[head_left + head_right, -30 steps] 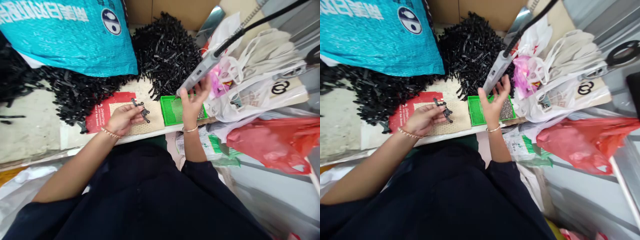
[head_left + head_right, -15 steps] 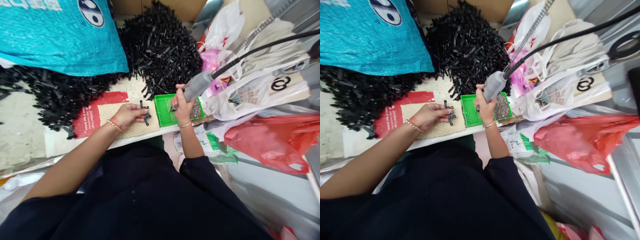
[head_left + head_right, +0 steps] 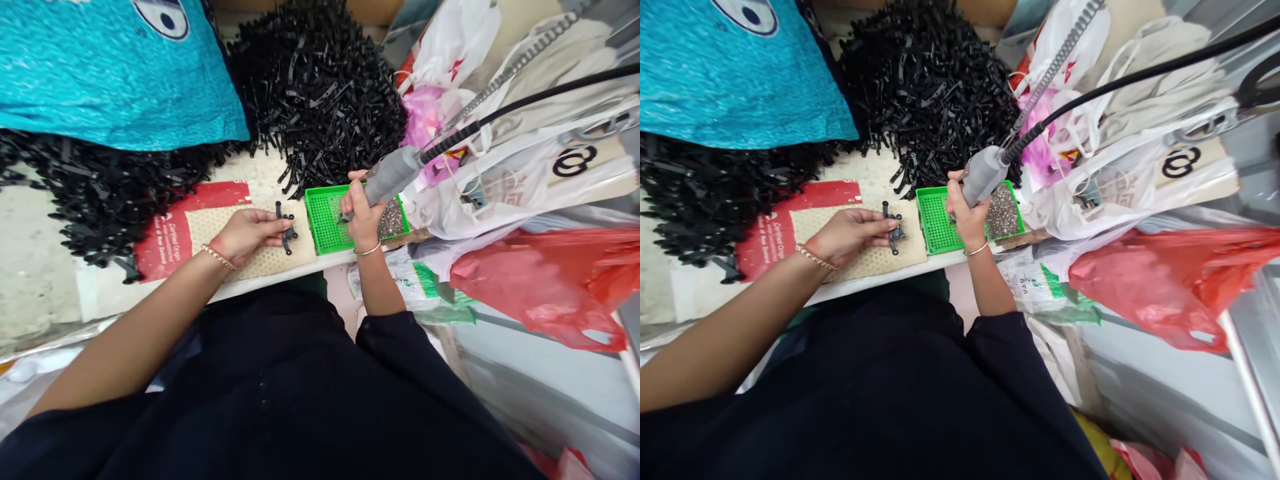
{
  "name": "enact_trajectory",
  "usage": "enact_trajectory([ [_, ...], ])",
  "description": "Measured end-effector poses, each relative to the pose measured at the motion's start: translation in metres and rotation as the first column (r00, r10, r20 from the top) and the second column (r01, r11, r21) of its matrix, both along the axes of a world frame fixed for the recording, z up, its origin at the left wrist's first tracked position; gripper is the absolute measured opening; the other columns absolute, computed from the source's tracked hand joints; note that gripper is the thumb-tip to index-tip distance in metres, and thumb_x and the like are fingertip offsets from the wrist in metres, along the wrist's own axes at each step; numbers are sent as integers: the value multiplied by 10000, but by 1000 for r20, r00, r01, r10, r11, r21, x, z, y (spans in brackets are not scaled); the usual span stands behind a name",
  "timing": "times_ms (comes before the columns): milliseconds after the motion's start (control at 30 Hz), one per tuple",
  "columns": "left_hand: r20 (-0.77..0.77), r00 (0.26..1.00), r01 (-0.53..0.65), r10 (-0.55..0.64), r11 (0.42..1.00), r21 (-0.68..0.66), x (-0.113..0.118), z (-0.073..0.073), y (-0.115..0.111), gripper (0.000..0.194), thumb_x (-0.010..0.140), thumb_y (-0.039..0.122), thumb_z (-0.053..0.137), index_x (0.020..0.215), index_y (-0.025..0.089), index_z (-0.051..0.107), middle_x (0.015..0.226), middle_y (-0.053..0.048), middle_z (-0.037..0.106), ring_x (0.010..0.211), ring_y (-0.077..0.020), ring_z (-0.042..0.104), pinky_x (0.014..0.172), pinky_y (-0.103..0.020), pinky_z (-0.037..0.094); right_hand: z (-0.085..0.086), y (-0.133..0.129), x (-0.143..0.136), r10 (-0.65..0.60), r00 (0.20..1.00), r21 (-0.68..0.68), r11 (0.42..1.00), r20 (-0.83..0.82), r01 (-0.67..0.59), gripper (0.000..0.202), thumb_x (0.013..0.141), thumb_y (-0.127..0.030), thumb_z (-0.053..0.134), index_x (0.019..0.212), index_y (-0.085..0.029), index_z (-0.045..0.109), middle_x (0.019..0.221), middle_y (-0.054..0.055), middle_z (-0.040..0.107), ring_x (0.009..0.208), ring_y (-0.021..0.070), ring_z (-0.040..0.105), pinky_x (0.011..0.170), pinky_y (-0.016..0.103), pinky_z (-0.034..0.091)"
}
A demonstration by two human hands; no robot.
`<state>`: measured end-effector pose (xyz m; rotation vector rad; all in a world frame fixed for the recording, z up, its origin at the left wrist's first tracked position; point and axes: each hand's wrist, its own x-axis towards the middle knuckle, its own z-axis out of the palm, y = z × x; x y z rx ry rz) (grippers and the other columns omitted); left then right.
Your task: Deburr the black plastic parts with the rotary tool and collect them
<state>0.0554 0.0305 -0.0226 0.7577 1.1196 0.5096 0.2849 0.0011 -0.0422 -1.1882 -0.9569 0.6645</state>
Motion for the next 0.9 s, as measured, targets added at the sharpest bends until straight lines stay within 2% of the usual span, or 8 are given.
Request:
enact_trajectory([
  [300,6,1000,17,-17,1000,2,-3,-5,1,339,627,209,1070,735,108,764,774,-66,796,654,-149,766,647,-232,652,-4,-1,0,2,1000,-59,998,31,0,521,855,-788,692,1078,-324,619,637,-68,403,518,163,441,519,356,429],
  [500,19,1000,19,-19,1000,19,-3,-6,1,343,628,225,1068,703,108,755,765,-65,789,660,-145,763,630,-215,645,-4,2,1,-8,999,-57,998,39,10,513,860,-783,685,1071,-320,616,665,-63,445,518,147,452,516,340,432],
  [700,23,999,27,-27,1000,11,-4,-6,1,338,639,216,1063,698,95,753,761,-72,784,649,-139,757,627,-210,642,-3,3,1,2,1000,-12,1000,13,-2,522,835,-776,728,1060,-314,636,614,-80,404,495,147,433,497,337,431],
  [900,32,999,32,-32,999,10,-5,-8,1,330,641,214,1059,710,97,758,769,-80,790,657,-149,763,642,-220,649,-6,3,2,20,997,-43,999,74,-17,504,866,-783,678,1072,-326,623,634,-59,421,510,171,467,503,357,460],
])
